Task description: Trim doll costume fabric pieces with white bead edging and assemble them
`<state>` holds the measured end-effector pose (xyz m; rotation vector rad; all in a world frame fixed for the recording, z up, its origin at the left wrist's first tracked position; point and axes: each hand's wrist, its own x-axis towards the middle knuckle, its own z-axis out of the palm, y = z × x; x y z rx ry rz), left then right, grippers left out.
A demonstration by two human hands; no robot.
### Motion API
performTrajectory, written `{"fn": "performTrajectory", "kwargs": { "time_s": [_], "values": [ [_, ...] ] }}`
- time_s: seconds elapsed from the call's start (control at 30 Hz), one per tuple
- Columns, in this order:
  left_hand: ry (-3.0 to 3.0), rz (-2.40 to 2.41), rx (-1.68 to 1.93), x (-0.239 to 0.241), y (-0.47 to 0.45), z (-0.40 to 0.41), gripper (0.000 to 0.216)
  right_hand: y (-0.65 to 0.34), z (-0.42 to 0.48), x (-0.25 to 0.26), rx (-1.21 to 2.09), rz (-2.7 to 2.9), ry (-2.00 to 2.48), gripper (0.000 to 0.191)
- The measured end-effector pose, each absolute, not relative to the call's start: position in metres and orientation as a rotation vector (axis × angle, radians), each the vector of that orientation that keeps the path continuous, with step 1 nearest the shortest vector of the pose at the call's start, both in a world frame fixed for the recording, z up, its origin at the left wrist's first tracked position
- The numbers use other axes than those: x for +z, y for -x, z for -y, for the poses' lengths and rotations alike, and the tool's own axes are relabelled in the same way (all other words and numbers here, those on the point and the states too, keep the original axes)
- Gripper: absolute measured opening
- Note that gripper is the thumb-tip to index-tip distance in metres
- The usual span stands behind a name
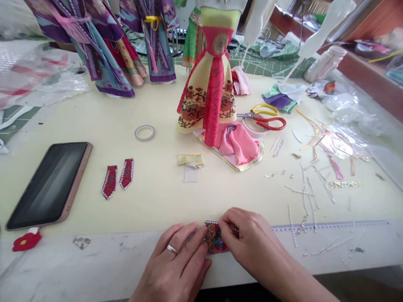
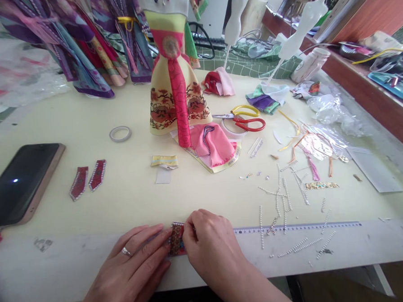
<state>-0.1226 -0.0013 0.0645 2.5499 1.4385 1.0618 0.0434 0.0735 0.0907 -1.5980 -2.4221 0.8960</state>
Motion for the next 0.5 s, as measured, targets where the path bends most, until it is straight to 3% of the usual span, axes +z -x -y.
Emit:
{"fn": "performTrajectory", "kwargs": {
  "time_s": [0.5],
  "values": [
    [-2.546,-1.425,1.048,0.0635,0.1235,0.0005,0.018,-0.0422,-0.0732,0.0914,0.897,2.432,1.627,0.021]
  ]
}}
